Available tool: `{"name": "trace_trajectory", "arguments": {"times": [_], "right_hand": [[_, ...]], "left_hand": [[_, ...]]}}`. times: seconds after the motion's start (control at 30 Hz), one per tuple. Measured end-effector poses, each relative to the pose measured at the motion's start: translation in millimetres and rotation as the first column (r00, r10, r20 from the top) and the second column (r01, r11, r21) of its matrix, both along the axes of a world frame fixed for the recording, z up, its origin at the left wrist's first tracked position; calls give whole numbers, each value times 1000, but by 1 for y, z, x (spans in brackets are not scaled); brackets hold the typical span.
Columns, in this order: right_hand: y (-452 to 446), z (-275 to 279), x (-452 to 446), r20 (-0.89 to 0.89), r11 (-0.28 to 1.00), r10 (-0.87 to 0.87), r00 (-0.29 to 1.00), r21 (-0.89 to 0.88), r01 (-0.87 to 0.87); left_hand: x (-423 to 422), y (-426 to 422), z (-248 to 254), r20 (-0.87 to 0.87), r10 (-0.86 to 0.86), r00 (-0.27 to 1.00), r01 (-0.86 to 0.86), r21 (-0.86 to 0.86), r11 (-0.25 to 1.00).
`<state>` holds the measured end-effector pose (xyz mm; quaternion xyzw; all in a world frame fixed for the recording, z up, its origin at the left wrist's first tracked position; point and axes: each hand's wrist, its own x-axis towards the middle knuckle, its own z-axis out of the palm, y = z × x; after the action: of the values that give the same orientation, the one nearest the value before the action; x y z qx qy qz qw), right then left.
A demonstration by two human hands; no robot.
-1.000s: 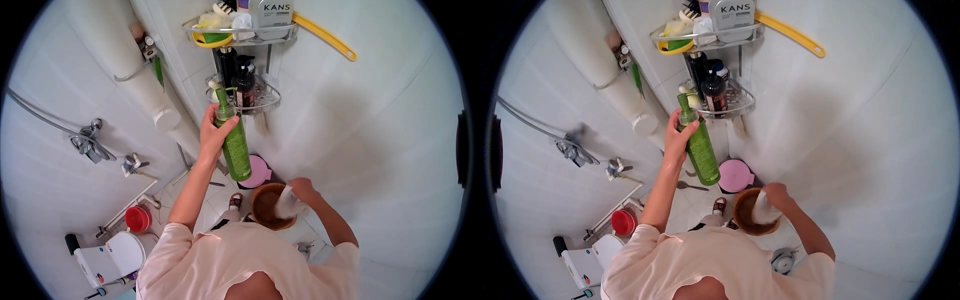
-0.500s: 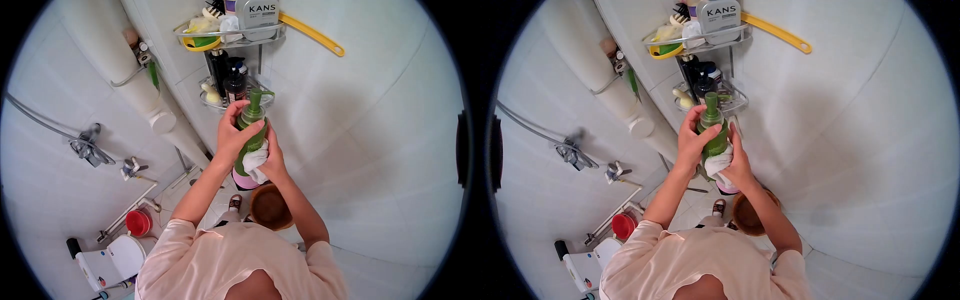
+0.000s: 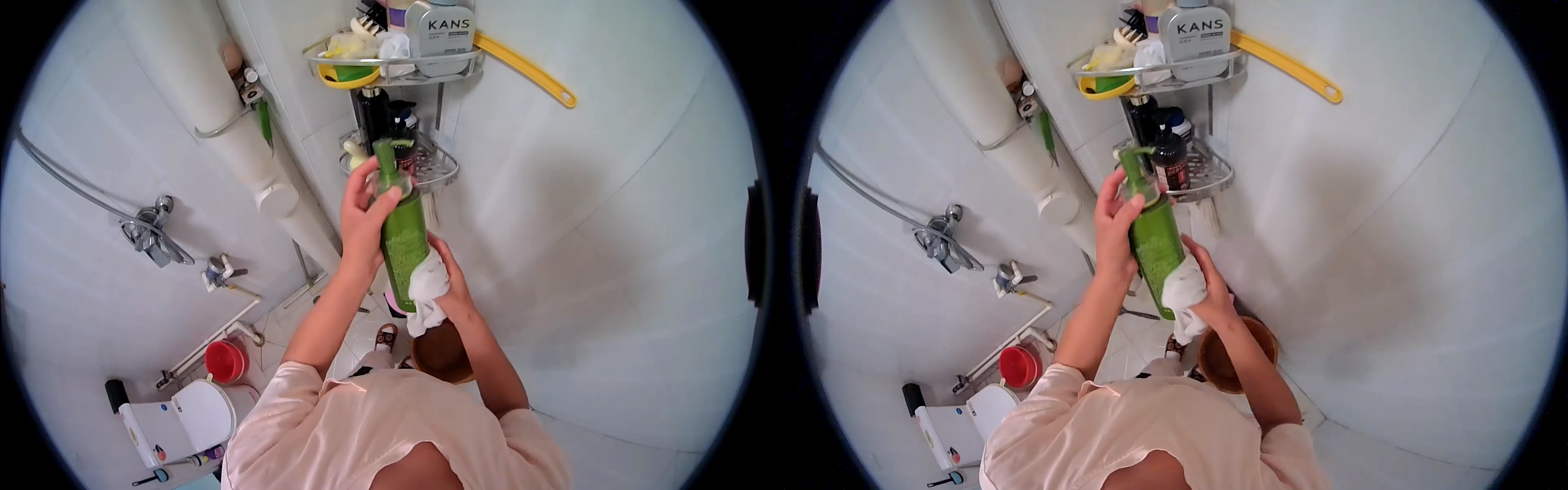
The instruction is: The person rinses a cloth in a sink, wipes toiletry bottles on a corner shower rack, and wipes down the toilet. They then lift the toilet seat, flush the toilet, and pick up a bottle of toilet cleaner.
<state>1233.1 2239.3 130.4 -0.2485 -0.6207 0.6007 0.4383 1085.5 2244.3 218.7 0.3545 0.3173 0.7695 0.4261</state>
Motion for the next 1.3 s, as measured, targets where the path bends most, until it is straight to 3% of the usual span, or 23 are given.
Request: {"name": "trace_trajectory", "arguments": {"times": [0.03,0.1,0.13,0.2,0.27,0.3,0.37,0.4,0.47,0.5,0.6,0.63,0.7,0.8,1.0,1.3], "right_hand": [[1,-12,4,-150,979,22,988,-198,-52],[4,-42,10,-444,820,-35,895,-525,-228],[-1,-52,10,-500,829,-76,862,-512,-225],[-2,-81,8,-569,832,-112,814,-502,-237],[7,-122,8,-599,821,-115,793,-506,-264],[2,-90,17,-655,735,-108,748,-559,-384],[6,-93,34,-461,883,-45,886,-433,-180],[8,-94,43,-346,934,-51,937,-349,-78],[13,-87,35,-320,812,-271,908,-583,36],[7,-69,30,-232,746,-386,893,-647,154],[17,-111,26,-39,755,-538,842,-466,461],[22,-111,32,50,784,-550,834,-315,536],[20,-106,39,-17,796,-537,843,-341,500],[17,-112,48,-49,801,-525,849,-367,474],[-6,-127,58,16,765,-542,840,-403,502],[-10,-134,76,62,720,-591,804,-409,560]], "left_hand": [[3,-3,-9,-26,82,996,-82,13,997],[11,-14,-27,-300,251,920,-187,227,956],[15,-21,-31,-409,347,844,-210,344,915],[32,-34,-32,-618,424,662,69,614,786],[47,-41,-39,-638,439,633,270,713,648],[48,-43,-40,-673,409,616,299,680,669],[50,-45,-41,-738,342,582,358,610,707],[50,-45,-35,-787,276,552,322,506,800],[47,-45,-16,-857,129,498,226,272,935],[42,-40,-12,-847,28,531,256,192,947],[28,-23,-11,-710,-98,698,256,119,959],[25,-13,-8,-706,-4,708,202,198,959],[20,16,-2,-676,179,715,99,351,931],[7,71,-6,-701,284,654,124,470,874],[14,125,-9,-650,234,723,56,393,918],[9,156,-4,-755,305,580,-78,321,944]]}}
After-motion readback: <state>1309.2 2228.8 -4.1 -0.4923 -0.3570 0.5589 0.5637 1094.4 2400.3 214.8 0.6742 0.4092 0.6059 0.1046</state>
